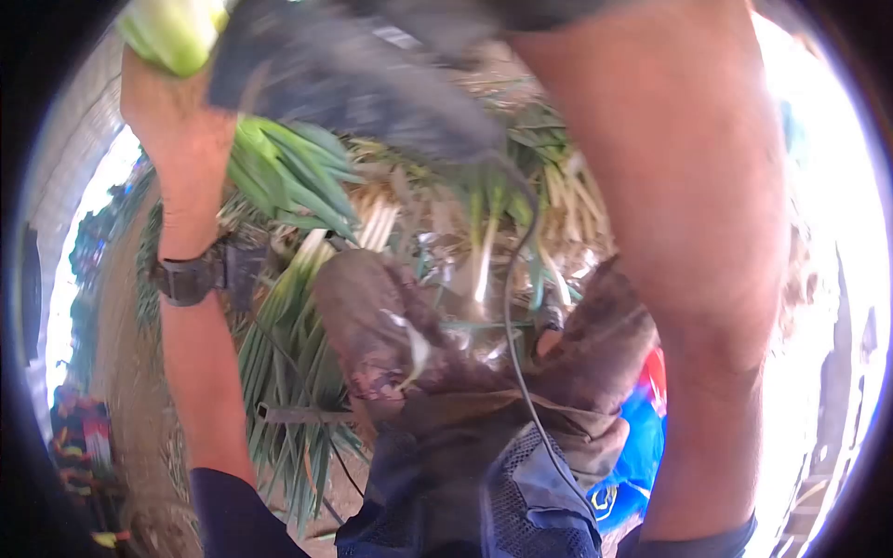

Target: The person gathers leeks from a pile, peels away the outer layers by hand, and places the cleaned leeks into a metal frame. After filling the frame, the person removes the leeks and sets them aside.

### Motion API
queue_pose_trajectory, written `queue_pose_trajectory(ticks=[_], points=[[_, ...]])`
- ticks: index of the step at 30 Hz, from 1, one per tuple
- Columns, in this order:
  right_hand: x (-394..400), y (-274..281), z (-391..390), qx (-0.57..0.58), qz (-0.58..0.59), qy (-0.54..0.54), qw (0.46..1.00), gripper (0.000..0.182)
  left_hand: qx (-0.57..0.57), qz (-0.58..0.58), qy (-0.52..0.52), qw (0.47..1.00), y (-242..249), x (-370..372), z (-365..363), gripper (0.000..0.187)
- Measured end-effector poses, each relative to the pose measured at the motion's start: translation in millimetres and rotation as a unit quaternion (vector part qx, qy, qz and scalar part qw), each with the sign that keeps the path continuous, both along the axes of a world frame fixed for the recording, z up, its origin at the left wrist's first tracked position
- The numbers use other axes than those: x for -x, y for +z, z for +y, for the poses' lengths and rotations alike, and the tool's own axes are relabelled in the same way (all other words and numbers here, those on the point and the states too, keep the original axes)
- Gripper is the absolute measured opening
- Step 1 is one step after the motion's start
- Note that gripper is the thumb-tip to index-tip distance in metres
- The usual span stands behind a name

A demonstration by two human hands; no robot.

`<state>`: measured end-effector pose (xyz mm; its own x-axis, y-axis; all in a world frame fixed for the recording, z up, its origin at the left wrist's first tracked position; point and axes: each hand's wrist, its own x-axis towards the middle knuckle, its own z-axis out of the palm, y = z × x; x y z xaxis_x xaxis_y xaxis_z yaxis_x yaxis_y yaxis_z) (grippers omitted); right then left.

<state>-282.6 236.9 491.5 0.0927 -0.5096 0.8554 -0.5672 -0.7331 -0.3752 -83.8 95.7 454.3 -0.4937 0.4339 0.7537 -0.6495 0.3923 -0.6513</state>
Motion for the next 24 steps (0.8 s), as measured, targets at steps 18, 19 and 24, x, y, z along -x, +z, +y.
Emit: queue_pose_trajectory(ticks=[18,19,24], points=[[109,-371,-180,-0.406,0.175,-0.058,0.895,0.027,-0.825,-0.103,0.24,0.501,-212,-228,-88,0.057],[101,-396,-170,-0.523,-0.019,-0.052,0.85,0.026,-0.816,-0.142,0.238,0.507,-248,-225,-104,0.057],[77,-506,-138,-0.682,-0.312,-0.011,0.661,0.032,-0.833,-0.139,0.195,0.498,-391,-194,-178,0.05]])
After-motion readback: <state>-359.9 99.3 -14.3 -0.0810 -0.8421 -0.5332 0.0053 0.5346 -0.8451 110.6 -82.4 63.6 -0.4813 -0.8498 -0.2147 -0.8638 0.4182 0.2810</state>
